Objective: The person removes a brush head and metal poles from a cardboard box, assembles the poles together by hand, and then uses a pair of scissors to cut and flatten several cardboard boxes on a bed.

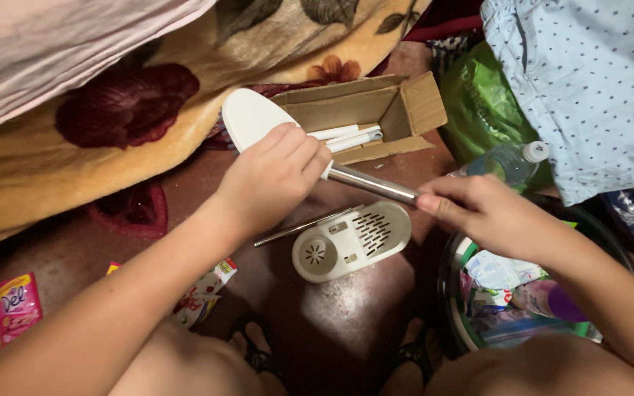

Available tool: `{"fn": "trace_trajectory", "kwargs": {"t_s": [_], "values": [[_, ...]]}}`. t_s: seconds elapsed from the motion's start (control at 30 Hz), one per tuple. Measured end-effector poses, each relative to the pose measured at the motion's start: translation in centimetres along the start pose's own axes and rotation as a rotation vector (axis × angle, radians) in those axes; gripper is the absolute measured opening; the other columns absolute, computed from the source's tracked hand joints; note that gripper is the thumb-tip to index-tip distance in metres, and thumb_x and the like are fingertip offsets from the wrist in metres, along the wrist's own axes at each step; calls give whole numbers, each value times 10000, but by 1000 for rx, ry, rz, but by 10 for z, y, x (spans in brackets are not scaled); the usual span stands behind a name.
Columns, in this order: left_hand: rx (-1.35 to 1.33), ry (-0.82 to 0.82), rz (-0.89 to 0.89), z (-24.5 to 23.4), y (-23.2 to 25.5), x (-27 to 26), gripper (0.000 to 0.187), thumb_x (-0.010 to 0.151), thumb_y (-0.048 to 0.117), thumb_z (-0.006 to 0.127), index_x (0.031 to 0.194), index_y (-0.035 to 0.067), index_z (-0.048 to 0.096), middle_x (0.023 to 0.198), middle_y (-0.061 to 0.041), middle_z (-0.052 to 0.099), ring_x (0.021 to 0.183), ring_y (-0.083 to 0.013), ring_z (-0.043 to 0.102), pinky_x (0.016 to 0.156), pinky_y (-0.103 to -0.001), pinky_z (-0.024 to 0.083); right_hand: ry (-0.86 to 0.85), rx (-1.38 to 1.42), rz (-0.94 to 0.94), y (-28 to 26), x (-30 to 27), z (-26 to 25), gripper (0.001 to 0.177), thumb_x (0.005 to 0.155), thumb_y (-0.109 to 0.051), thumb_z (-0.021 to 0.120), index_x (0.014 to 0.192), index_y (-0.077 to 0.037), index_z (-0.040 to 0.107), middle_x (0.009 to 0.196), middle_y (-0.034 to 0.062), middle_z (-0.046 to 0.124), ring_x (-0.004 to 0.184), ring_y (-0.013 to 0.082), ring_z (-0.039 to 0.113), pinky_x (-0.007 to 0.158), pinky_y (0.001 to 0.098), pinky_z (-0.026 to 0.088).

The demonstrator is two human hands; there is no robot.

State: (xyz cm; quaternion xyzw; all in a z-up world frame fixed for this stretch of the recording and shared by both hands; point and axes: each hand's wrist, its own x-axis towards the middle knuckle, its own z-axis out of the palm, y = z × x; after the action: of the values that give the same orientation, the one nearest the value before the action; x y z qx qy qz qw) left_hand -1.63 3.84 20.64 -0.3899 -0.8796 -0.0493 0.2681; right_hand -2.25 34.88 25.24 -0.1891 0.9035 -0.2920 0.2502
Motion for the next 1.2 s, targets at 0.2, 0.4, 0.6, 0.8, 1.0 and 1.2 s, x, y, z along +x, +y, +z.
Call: {"fn": "trace_trajectory", "kwargs": {"t_s": [0.2, 0.4, 0.6, 0.8, 1.0, 1.2], "values": [[-187, -58, -175, 4, 0, -11, 287, 786, 205, 692, 1016, 33, 698, 944, -112, 604, 975, -311, 568, 893, -420, 464, 367, -775, -234, -9, -11, -3, 498, 884, -536, 608, 1081, -83, 669, 826, 135, 700, 739, 351, 687, 613, 463, 525], [-121, -55, -178, -3, -13, -13, 277, 838, 174, 720, 1067, 23, 681, 942, -102, 597, 972, -296, 583, 906, -408, 485, 205, -664, -62, -19, -1, -5, 396, 920, -499, 610, 1104, -161, 706, 693, 126, 685, 606, 342, 657, 550, 464, 507], [82, -14, -117, -14, -28, -12, 308, 835, 109, 705, 1129, 22, 669, 973, -92, 601, 999, -283, 593, 957, -386, 511, -169, 64, 122, 4, 36, -24, 303, 960, -406, 618, 951, -133, 749, 659, 194, 634, 610, 396, 549, 538, 471, 416], [-3, -69, -279, -5, -54, 7, 250, 766, 164, 724, 986, 56, 670, 915, -126, 640, 958, -333, 613, 860, -452, 489, 311, -561, -440, -25, 57, -62, 438, 927, -433, 697, 1144, -54, 715, 859, 133, 722, 701, 276, 691, 591, 370, 525], [-316, -105, -471, 17, -61, -2, 189, 864, 60, 664, 1052, 41, 662, 939, -106, 685, 947, -331, 665, 789, -461, 524, 385, -874, -555, -60, 80, -71, 359, 922, -412, 724, 994, -65, 781, 735, 107, 724, 542, 313, 651, 500, 389, 503], [-274, -115, -641, 25, -62, -11, 203, 837, 82, 684, 1028, 27, 644, 951, -131, 687, 919, -358, 667, 739, -479, 531, 103, -590, -187, -72, 113, -72, 298, 883, -432, 811, 1022, -169, 826, 699, 102, 748, 514, 230, 639, 532, 350, 538]]}}
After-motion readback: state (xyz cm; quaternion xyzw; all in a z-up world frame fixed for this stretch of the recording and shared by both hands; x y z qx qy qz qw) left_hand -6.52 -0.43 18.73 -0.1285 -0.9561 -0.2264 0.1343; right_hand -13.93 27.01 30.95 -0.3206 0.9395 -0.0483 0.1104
